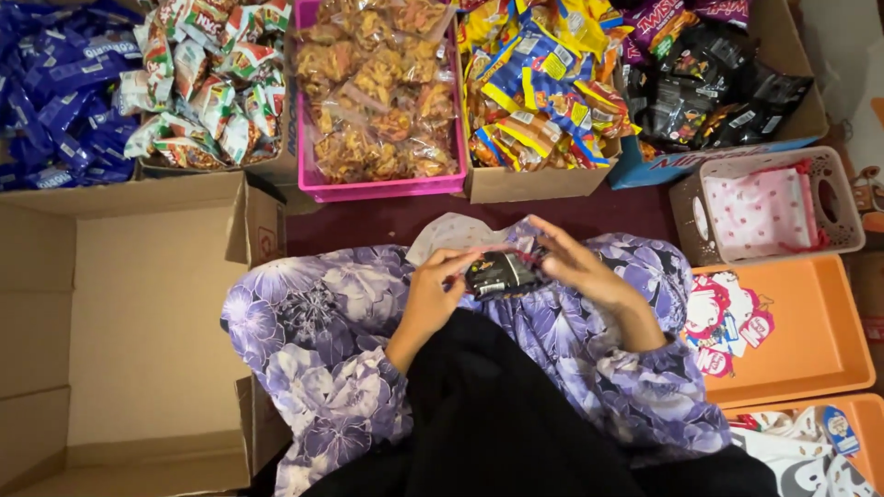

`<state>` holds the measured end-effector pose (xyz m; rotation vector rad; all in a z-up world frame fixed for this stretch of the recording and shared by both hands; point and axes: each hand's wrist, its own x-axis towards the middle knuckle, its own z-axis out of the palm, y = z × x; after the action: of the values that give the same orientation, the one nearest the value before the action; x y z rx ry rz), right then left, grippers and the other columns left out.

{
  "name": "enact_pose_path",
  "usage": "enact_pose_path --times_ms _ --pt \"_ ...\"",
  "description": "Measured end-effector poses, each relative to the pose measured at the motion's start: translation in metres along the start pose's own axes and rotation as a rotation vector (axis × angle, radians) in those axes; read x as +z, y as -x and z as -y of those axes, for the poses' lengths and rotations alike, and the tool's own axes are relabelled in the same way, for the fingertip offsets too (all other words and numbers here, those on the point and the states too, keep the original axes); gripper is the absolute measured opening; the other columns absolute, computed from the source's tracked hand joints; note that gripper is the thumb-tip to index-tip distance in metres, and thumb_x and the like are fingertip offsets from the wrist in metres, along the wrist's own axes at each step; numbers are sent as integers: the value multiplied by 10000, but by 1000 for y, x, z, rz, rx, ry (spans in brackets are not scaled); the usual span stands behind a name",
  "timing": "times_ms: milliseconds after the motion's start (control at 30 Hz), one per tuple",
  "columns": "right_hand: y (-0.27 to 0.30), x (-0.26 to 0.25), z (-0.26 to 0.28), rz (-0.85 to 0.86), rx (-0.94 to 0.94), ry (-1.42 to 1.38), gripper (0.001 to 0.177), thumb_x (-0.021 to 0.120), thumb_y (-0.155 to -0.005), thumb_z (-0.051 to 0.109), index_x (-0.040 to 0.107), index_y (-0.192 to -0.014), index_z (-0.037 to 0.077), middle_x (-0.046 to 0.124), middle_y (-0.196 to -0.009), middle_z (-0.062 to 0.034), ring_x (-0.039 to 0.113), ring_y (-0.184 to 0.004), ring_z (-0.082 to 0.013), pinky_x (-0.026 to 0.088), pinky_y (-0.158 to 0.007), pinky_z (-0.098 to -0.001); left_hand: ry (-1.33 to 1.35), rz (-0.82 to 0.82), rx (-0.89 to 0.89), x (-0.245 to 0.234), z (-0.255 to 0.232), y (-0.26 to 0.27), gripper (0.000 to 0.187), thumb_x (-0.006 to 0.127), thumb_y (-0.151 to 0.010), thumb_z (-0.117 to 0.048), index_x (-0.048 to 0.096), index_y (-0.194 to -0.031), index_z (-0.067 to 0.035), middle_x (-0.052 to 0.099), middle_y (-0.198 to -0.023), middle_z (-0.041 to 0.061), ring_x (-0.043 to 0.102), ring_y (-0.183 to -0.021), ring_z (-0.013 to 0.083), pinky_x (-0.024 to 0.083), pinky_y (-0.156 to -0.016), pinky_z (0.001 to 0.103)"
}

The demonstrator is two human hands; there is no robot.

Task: The person sits on the floor and packs various snack items into small plastic bags. They select items from nearby boxes and trays, place them into bags, and tie the bags with red twist ties. The process is repeated multiple times with different snack types.

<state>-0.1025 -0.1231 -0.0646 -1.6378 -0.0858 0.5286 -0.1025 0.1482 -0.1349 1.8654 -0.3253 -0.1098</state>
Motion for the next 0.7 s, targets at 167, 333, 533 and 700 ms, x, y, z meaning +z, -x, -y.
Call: enact_pose_path --times_ms 167,333,533,700 --pt "-11 7 -7 130 104 78 968 764 -877 73 185 -1648 163 -122 -1662 -320 17 -1460 -613 95 -1187 -680 117 -31 -61 1 5 1 577 606 -779 72 768 -1240 -234 724 -1066 70 708 -926 237 593 -801 290" --pt "-29 18 -7 294 58 162 1135 872 -793 121 135 -1656 139 -75 -1637 -384 2 -1463 -610 64 -1190 -665 224 -77 -98 -8 3 3 583 574 -753 82 775 -1230 -183 711 -1079 131 680 -991 256 581 -843 311" --pt "-47 20 -82 46 141 92 968 870 -769 44 393 -1593 218 594 -1385 -242 661 -1064 -236 587 -894 -358 218 -58 -72 -9 10 12 463 622 -824 -21 791 -1211 -212 708 -1047 96 665 -966 226 555 -850 328" --pt "-57 24 -122 -102 77 225 449 926 -700 76 780 -1123 105 782 -926 -89 698 -739 -129 588 -657 -279 -33 163 4 -14 -9 23 744 941 -640 -392 711 -1283 -97 651 -1190 160 615 -1114 363 491 -1014 414"
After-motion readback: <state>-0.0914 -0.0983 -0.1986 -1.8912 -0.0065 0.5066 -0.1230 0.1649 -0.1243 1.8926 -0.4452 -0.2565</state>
